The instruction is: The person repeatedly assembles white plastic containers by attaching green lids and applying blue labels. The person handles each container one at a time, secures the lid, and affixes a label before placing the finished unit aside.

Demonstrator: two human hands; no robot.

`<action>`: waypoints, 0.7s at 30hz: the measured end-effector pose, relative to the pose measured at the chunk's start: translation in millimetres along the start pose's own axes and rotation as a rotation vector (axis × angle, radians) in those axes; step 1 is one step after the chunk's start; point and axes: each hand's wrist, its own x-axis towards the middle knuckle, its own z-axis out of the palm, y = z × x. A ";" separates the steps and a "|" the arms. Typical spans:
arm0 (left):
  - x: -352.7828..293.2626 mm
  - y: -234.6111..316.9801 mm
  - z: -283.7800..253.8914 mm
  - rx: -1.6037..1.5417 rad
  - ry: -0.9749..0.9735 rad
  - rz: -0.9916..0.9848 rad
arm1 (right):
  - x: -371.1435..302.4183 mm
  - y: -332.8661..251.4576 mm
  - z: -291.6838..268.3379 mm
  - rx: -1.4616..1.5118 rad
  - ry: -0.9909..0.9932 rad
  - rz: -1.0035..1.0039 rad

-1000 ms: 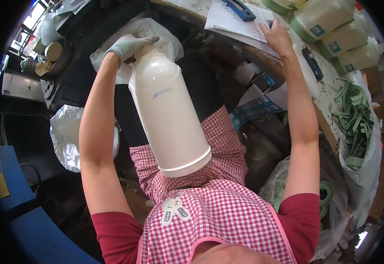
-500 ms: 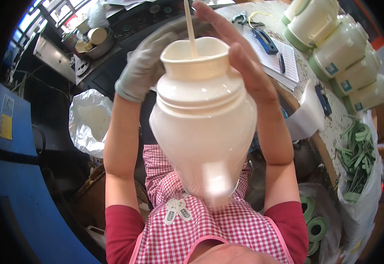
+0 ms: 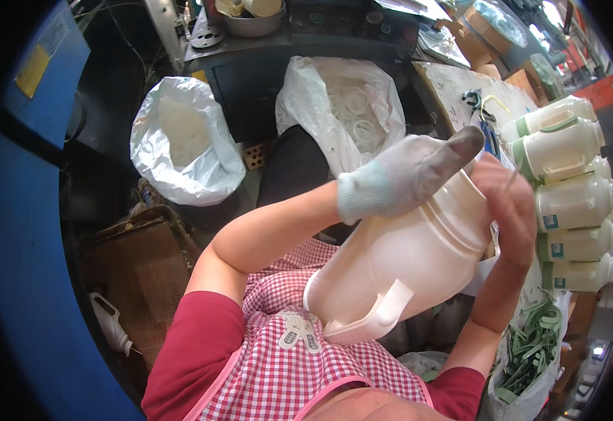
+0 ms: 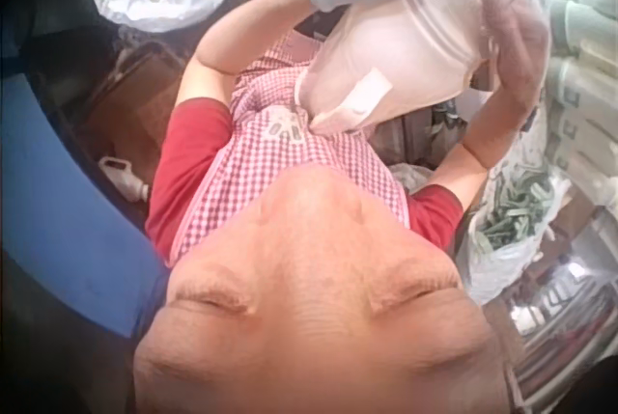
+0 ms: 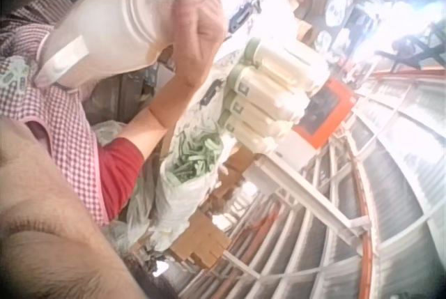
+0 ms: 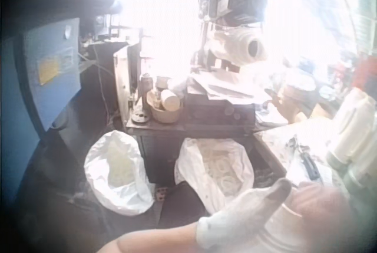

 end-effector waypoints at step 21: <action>-177.9 23.0 -155.3 0.743 0.926 0.131 | 154.9 293.4 126.9 -1.027 -0.064 0.277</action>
